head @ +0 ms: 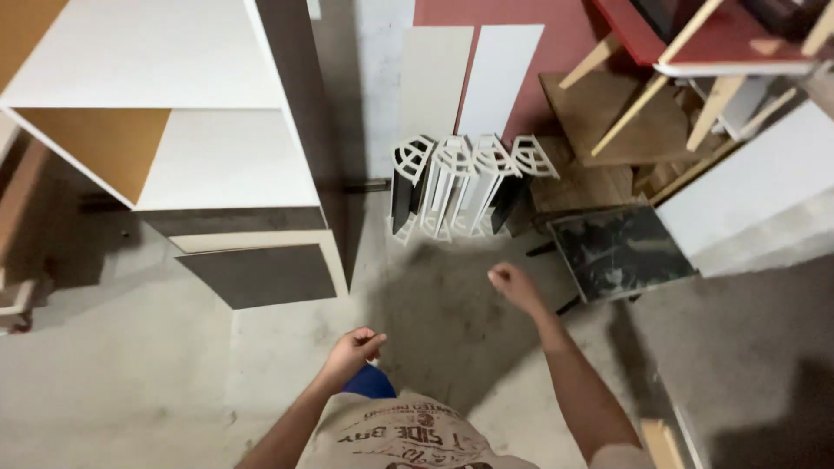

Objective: Collecting and arranging white wooden panels of various sizes on a large work table in a workshop.

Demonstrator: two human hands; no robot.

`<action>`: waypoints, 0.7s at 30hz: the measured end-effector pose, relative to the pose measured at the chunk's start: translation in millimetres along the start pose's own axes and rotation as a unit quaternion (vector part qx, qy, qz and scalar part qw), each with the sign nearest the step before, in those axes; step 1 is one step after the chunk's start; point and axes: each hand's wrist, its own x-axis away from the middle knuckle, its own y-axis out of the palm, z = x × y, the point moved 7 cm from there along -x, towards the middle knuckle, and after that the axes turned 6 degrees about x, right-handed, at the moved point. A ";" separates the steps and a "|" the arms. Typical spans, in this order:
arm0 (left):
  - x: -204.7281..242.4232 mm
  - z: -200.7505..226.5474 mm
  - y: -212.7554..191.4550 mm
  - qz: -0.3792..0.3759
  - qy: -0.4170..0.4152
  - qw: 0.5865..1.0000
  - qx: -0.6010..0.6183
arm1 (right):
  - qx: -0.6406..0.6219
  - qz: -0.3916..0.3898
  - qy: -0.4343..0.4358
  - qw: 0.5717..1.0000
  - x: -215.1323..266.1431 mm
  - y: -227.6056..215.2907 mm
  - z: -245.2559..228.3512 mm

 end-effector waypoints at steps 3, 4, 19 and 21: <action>-57.7 36.6 0.2 0.018 0.016 0.998 0.061 | 0.060 -0.006 -0.065 0.996 -111.7 -62.1 -49.5; -73.3 53.6 -0.4 0.014 0.017 0.996 0.086 | 0.082 -0.021 -0.042 0.996 -145.8 -80.8 -67.7; -356.5 223.3 -24.3 0.054 -0.014 0.998 -0.030 | 0.208 0.056 -0.264 0.940 -713.6 -142.6 -38.5; -384.3 226.1 -28.3 0.080 -0.015 0.997 -0.004 | 0.261 0.045 -0.228 0.937 -777.6 -143.2 -32.4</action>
